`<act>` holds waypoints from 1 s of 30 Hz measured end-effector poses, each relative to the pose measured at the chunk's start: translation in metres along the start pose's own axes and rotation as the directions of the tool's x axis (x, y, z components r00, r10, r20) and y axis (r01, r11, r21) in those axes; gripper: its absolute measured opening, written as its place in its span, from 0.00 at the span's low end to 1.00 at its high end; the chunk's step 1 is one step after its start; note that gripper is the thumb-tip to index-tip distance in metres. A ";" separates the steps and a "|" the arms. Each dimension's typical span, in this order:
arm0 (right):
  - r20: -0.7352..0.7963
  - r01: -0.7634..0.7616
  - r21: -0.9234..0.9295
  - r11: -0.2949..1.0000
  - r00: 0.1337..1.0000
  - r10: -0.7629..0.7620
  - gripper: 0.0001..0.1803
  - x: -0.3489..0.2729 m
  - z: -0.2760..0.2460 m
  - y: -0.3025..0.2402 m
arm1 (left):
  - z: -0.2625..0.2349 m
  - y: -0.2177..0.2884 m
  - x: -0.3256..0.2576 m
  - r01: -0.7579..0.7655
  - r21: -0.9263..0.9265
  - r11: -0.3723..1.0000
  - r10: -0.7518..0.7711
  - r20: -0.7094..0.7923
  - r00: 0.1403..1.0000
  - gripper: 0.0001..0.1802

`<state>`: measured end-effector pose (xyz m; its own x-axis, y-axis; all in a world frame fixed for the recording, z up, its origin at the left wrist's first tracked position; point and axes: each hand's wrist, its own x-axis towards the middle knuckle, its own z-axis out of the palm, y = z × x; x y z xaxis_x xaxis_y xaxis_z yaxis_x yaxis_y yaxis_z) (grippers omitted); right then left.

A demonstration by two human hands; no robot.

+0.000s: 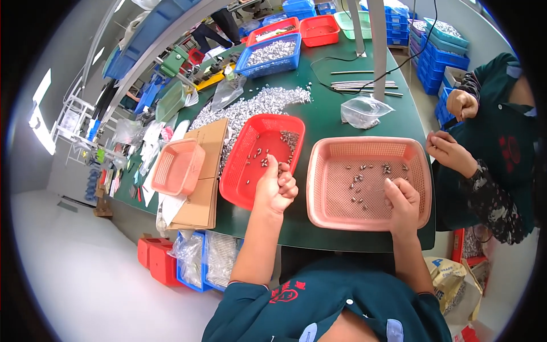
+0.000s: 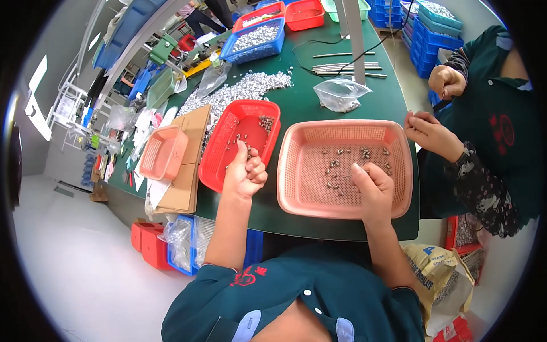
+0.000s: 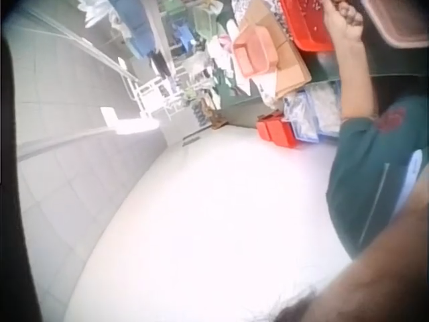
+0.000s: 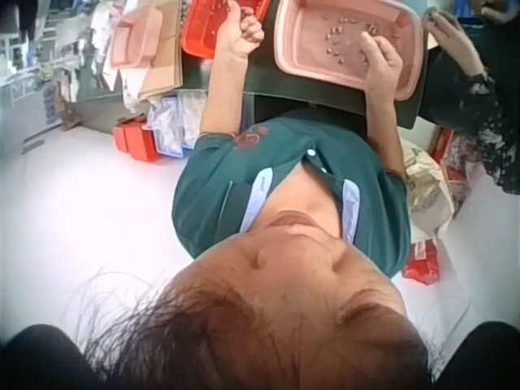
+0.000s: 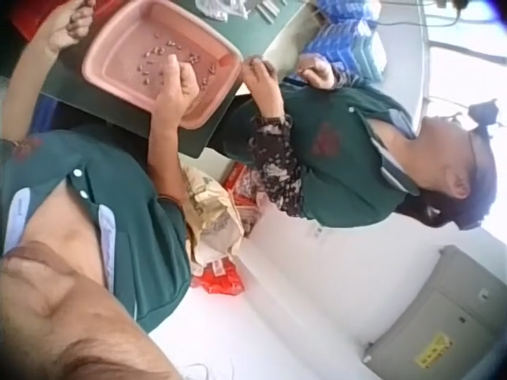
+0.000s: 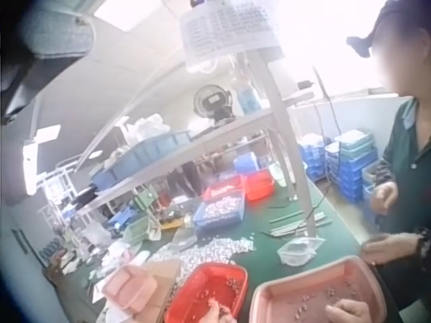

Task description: Sorting and inspecting small metal components on a factory assembly line.

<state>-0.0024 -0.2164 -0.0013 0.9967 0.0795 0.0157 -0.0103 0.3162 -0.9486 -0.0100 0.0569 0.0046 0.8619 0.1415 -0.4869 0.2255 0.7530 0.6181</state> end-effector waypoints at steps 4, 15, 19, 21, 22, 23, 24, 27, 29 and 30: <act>0.052 -0.011 0.046 0.999 0.999 0.009 0.11 -0.002 0.007 0.002 | 0.008 0.000 -0.004 0.007 0.048 0.999 -0.005 -0.058 0.998 0.26; 0.030 0.012 0.046 0.999 0.999 -0.013 0.12 -0.005 0.007 0.005 | 0.008 0.001 -0.005 -0.068 0.065 0.996 0.069 -0.016 0.997 0.19; 0.075 0.000 0.011 1.000 0.997 -0.001 0.12 -0.005 0.006 0.008 | 0.016 -0.014 -0.021 -0.096 0.092 0.991 0.082 0.146 0.986 0.13; 0.083 -0.021 -0.007 1.000 0.996 0.021 0.12 -0.005 0.008 0.010 | 0.022 -0.024 -0.031 -0.092 0.116 0.989 0.069 0.189 0.980 0.08; 0.096 -0.028 -0.007 1.000 0.995 0.029 0.12 -0.005 0.011 0.010 | 0.023 -0.029 -0.032 -0.064 0.116 0.991 0.032 0.255 0.966 0.06; 0.108 -0.036 -0.007 0.999 0.993 0.036 0.12 -0.006 0.014 0.009 | 0.021 -0.034 -0.034 0.009 0.079 0.997 -0.036 0.346 0.938 0.07; 0.121 -0.040 -0.034 0.999 0.992 0.044 0.12 -0.007 0.015 0.011 | 0.019 -0.039 -0.036 0.086 0.049 0.995 -0.099 0.436 0.895 0.08; 0.143 0.017 -0.054 0.998 0.990 -0.009 0.12 -0.010 0.023 0.013 | 0.021 -0.055 -0.038 0.259 -0.082 0.962 -0.189 0.483 0.855 0.08; 0.145 0.076 -0.124 0.989 0.988 -0.058 0.12 -0.010 0.028 0.014 | 0.028 -0.063 -0.037 0.284 -0.126 0.951 -0.196 0.465 0.864 0.07; 0.157 0.141 -0.168 0.976 0.981 -0.115 0.11 -0.011 0.029 0.018 | 0.029 -0.066 -0.037 0.299 -0.144 0.943 -0.209 0.442 0.872 0.06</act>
<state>-0.0161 -0.1847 -0.0095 0.9662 0.1902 0.1741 0.1442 0.1613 -0.9763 -0.0433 -0.0170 -0.0004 0.9053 -0.3186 -0.2810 0.4056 0.8449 0.3487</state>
